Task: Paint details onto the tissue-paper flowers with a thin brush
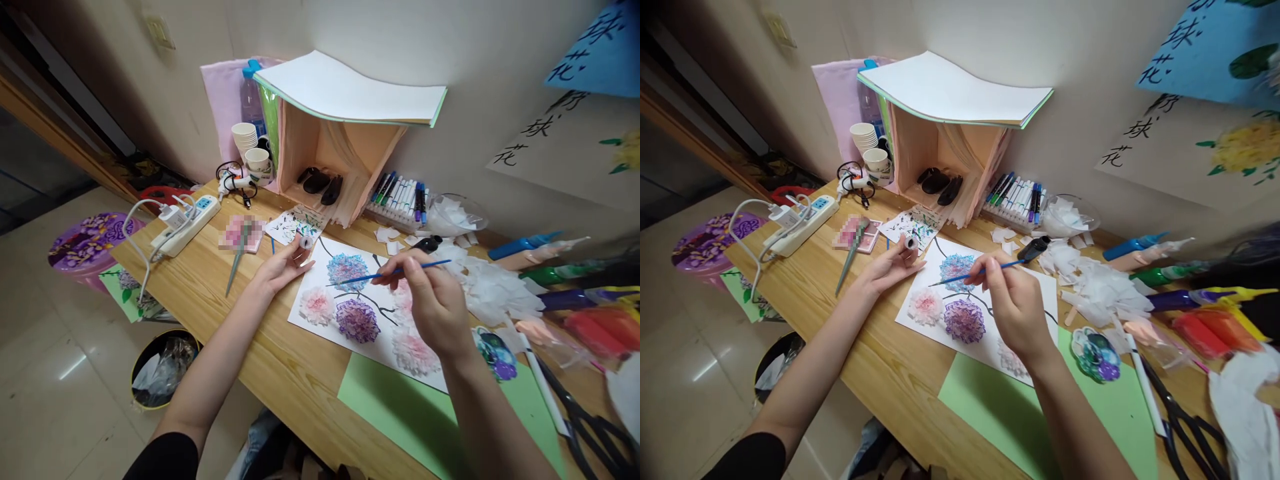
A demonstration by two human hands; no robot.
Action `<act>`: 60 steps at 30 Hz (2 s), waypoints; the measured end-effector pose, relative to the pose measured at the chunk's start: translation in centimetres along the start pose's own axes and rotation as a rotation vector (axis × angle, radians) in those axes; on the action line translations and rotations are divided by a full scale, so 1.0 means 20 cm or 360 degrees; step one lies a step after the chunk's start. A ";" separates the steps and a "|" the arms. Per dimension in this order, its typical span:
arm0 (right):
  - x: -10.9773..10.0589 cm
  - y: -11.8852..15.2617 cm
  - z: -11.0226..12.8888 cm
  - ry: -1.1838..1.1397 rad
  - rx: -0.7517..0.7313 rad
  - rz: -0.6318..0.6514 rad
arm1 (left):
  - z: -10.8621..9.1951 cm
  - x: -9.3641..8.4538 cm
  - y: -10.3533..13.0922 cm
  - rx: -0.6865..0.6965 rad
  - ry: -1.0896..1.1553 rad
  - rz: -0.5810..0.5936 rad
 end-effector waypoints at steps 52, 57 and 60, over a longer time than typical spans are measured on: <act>-0.26 0.84 -0.57 -0.1072 0.0314 -0.0754 | -0.06 0.00 0.03 -0.0103 -0.0922 0.0067; -0.26 0.76 -0.60 -0.0989 0.0234 -0.0767 | -0.06 0.01 0.06 -0.0080 -0.1036 0.0087; -0.29 0.75 -0.59 -0.1118 0.0295 -0.0822 | -0.06 0.01 0.06 -0.0047 -0.1034 0.0061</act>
Point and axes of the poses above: each hand's wrist, its own y-axis away from the middle knuckle, its own x-axis out of the palm, z = x × y, the point moved 1 cm from there along -y, towards the middle knuckle, and after that the axes turned 10 degrees about z, right-handed, at the moved point
